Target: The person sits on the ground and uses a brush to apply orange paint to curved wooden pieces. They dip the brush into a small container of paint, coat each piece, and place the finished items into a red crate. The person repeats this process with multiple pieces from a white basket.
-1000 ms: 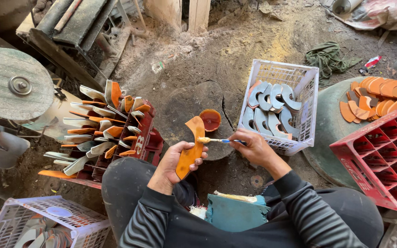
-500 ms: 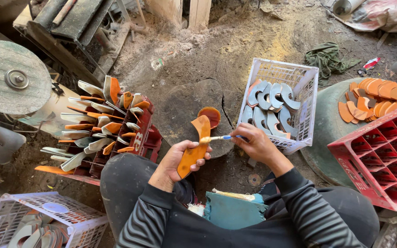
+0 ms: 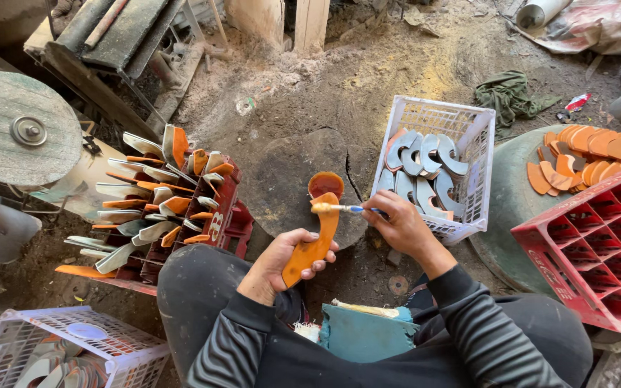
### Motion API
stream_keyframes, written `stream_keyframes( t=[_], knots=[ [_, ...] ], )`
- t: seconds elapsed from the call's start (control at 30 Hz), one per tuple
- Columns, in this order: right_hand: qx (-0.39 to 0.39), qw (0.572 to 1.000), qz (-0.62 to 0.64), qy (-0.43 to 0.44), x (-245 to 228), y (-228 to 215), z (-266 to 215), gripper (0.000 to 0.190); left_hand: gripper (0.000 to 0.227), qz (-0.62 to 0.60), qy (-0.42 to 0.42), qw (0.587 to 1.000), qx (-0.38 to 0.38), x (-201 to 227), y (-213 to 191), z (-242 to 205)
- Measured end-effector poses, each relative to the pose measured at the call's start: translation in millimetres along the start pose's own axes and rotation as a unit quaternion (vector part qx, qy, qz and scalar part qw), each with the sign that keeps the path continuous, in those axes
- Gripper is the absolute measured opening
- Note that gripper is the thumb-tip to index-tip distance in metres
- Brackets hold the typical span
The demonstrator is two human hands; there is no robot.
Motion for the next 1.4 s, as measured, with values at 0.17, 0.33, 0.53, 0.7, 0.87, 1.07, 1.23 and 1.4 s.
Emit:
stream_keyframes(
  t=[0.17,0.33,0.53,0.7,0.87,1.07,1.23,1.4],
  knots=[
    [0.089,0.994,0.006,0.058,-2,2,2,0.012,0.048,0.010,-0.006,1.000,0.005,0,2,0],
    [0.111,0.992,0.021,0.050,-4,2,-4,0.013,0.048,-0.020,0.019,1.000,-0.006,4,-1,-1],
    [0.011,1.000,0.029,0.006,3,4,-8,0.013,0.049,-0.023,0.045,0.999,-0.015,9,-3,-5],
    [-0.037,0.995,0.049,-0.083,10,-4,-7,0.013,0.050,-0.021,0.053,0.998,-0.034,11,-1,-8],
    [0.037,0.997,0.041,0.051,10,-4,-5,0.012,0.051,-0.013,0.021,0.999,-0.025,7,1,-8],
    [0.072,0.995,0.033,0.064,2,-4,-6,0.013,0.051,-0.009,0.026,0.999,-0.031,7,2,-8],
    [-0.008,0.999,0.013,-0.035,1,-7,-6,0.013,0.051,-0.001,0.056,0.998,-0.001,12,1,-9],
    [-0.089,0.993,0.023,-0.079,2,-13,-9,0.012,0.049,0.002,0.067,0.998,-0.002,11,2,-9]
  ],
)
Point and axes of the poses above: each hand's wrist, its own z-axis towards the middle knuckle, its own y-axis out of the palm, x = y × z, the point moved 1 cm from there along z, towards the middle knuckle, and after that the axes turned 7 degrees about -z, right-handed, at the moved point
